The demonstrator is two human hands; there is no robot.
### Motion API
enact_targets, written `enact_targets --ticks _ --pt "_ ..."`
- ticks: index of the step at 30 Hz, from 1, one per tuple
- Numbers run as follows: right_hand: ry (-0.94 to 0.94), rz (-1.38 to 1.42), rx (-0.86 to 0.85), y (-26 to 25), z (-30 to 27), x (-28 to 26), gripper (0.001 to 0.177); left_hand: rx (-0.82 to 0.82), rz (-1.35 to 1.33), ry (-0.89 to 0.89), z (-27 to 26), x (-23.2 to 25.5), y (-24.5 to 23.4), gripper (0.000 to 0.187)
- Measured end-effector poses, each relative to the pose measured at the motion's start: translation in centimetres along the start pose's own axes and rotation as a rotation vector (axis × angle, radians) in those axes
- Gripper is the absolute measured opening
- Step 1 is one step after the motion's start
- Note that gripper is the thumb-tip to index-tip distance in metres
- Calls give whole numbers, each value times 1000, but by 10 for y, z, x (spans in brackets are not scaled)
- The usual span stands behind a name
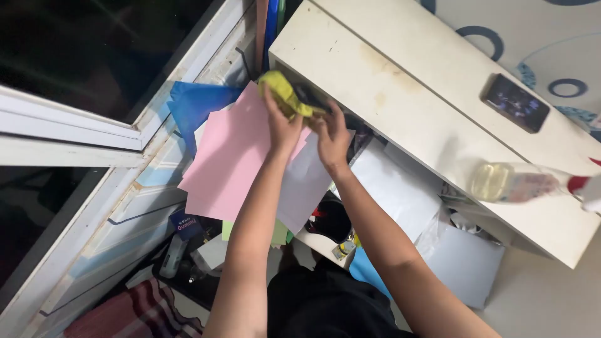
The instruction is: The person wipes a white shelf with a yellow cloth, then hangs the cloth on a nearby chair. They proceed to organize items on the shelf, including a spray bottle, papers, and a white cable, which they coil and place on the shelf. Finally, they pick up a black mesh pen holder and a black cloth.
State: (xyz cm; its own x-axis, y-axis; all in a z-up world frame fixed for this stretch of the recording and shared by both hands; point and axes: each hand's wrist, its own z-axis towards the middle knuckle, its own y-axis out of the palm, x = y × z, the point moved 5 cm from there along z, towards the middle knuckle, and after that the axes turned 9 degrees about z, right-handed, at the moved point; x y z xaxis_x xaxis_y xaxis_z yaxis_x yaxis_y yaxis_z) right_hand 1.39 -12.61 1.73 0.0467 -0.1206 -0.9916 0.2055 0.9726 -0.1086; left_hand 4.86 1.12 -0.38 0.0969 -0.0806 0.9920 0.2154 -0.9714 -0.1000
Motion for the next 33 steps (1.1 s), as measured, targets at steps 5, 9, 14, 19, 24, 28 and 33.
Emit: enact_targets --ticks 5,9,14,19,24,28,33 --pt "-91 -355 -291 41 36 48 70 -1 996 464 69 -81 23 60" --pt "146 -987 -558 53 62 67 73 -249 1359 436 94 -126 30 40" --pt "245 -984 -615 72 93 40 100 -253 1450 533 108 -139 38 39" --pt "33 -610 -650 68 129 113 87 -281 1307 476 137 -143 47 28" --pt "213 -820 -570 81 94 44 97 -344 1222 443 125 -130 45 28" --pt "220 -936 -454 75 46 42 96 -428 1155 511 79 -84 18 59" --pt "191 -863 -377 68 27 79 98 -506 1200 494 74 -99 17 54"
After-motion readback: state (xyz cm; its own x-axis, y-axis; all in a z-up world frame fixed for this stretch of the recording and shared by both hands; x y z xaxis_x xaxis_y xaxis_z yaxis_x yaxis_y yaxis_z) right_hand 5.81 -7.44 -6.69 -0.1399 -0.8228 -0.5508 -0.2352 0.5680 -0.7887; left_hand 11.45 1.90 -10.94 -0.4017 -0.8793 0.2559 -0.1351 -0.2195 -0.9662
